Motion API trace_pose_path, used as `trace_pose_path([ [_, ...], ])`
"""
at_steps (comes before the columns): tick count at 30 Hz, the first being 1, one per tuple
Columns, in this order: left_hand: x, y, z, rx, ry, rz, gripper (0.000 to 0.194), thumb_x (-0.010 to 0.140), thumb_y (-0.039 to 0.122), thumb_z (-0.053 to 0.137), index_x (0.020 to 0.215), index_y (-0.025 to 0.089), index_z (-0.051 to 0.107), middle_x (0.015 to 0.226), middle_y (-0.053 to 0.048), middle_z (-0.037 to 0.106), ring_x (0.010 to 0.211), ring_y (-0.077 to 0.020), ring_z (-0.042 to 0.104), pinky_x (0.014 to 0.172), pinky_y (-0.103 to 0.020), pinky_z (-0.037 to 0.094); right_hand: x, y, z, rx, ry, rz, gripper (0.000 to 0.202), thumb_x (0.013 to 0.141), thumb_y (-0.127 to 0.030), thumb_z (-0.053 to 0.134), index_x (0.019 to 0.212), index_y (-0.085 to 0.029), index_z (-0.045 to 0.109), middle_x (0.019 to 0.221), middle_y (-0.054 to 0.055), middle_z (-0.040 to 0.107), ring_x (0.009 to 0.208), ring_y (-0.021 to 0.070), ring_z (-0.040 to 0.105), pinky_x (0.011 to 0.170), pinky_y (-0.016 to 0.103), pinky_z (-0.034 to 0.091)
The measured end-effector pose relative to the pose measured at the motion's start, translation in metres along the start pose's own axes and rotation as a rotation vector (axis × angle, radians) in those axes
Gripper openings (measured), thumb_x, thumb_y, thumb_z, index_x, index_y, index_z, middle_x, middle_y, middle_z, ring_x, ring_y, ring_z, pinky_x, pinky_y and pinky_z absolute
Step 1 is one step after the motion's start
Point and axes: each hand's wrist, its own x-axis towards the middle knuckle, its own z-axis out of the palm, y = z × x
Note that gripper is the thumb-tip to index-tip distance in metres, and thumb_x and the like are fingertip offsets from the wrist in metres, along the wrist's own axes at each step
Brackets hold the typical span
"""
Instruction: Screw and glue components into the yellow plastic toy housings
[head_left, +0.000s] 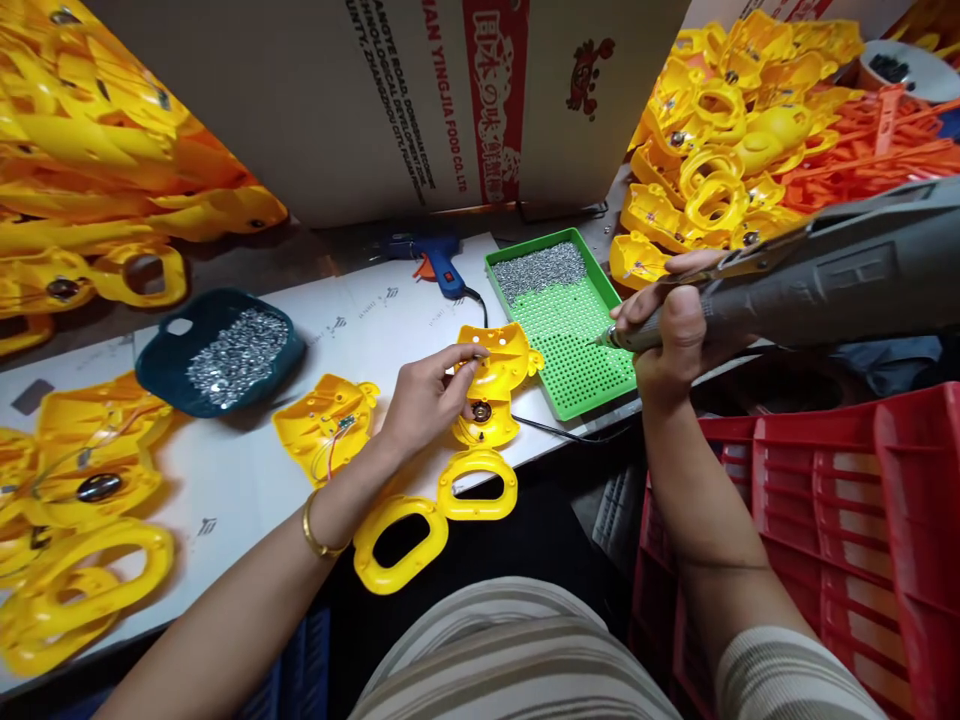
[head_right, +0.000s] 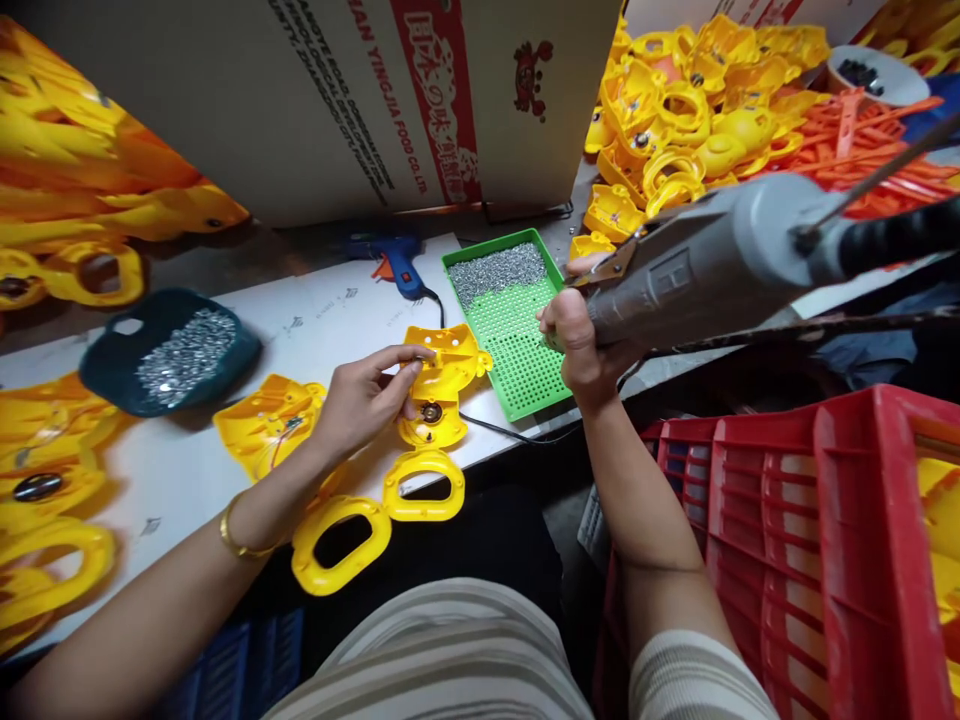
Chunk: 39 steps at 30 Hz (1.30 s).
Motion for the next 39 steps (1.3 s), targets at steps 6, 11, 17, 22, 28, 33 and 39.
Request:
trace_pose_path([
  [6,0.007,-0.003,0.001,0.164,0.009,0.097,0.031,0.087,0.021,0.05,0.11,0.018,0.072,0.1,-0.007,0.071,0.073,-0.0148,0.067,0.066,-0.024,0.052,-0.002,-0.008,0.008,0.088,-0.048,-0.021,0.027,0.079,-0.052,0.063,0.081,-0.027,0.052,0.052,-0.007,0.04,0.042,0.0105,0.045,0.049,0.03,0.05],
  [11,0.007,0.0,0.004,0.281,0.015,0.123,0.029,0.088,0.021,0.053,0.11,0.019,0.072,0.095,-0.006,0.073,0.079,-0.0171,0.067,0.074,-0.028,0.052,-0.006,-0.019,0.019,0.156,-0.065,0.003,0.028,0.079,-0.052,0.062,0.084,-0.026,0.053,0.052,-0.009,0.041,0.04,0.0097,0.047,0.047,0.028,0.051],
  [17,0.003,0.0,0.004,-0.048,0.032,-0.039,0.022,0.086,0.029,0.06,0.104,0.019,0.065,0.084,-0.001,0.074,0.044,-0.0088,0.059,0.049,-0.021,0.047,-0.009,-0.025,0.028,0.222,-0.088,0.027,0.027,0.077,-0.051,0.065,0.081,-0.025,0.056,0.049,-0.009,0.044,0.037,0.0092,0.047,0.044,0.026,0.05],
  [22,0.004,0.006,0.002,-0.273,-0.035,-0.19,0.02,0.081,0.027,0.063,0.095,0.015,0.071,0.095,-0.005,0.074,0.04,-0.0057,0.055,0.043,-0.019,0.045,-0.012,-0.025,0.031,0.261,-0.071,0.001,0.02,0.078,-0.044,0.064,0.086,-0.026,0.064,0.049,-0.008,0.048,0.037,0.0099,0.046,0.043,0.027,0.048],
  [28,0.002,0.01,0.002,-0.027,-0.044,-0.112,0.031,0.088,0.021,0.05,0.11,0.016,0.071,0.078,-0.004,0.073,0.053,-0.0104,0.061,0.057,-0.023,0.05,-0.016,-0.024,0.034,0.292,-0.117,-0.004,0.02,0.079,-0.042,0.063,0.088,-0.024,0.064,0.05,-0.008,0.048,0.039,0.0096,0.048,0.044,0.026,0.049],
  [33,0.0,0.0,0.004,0.368,-0.001,0.124,0.032,0.087,0.019,0.054,0.116,0.016,0.068,0.098,-0.007,0.071,0.08,-0.0163,0.065,0.077,-0.03,0.052,-0.019,-0.024,0.039,0.3,-0.113,-0.007,0.019,0.077,-0.04,0.066,0.088,-0.025,0.063,0.05,-0.008,0.048,0.038,0.0089,0.046,0.043,0.025,0.047],
  [39,0.0,-0.008,0.007,0.563,0.007,0.244,0.027,0.088,0.016,0.052,0.109,0.018,0.069,0.087,-0.005,0.067,0.078,-0.0166,0.065,0.071,-0.026,0.052,-0.022,-0.02,0.041,0.239,-0.143,-0.011,0.022,0.079,-0.048,0.063,0.089,-0.028,0.058,0.049,-0.009,0.044,0.037,0.0099,0.044,0.043,0.027,0.047],
])
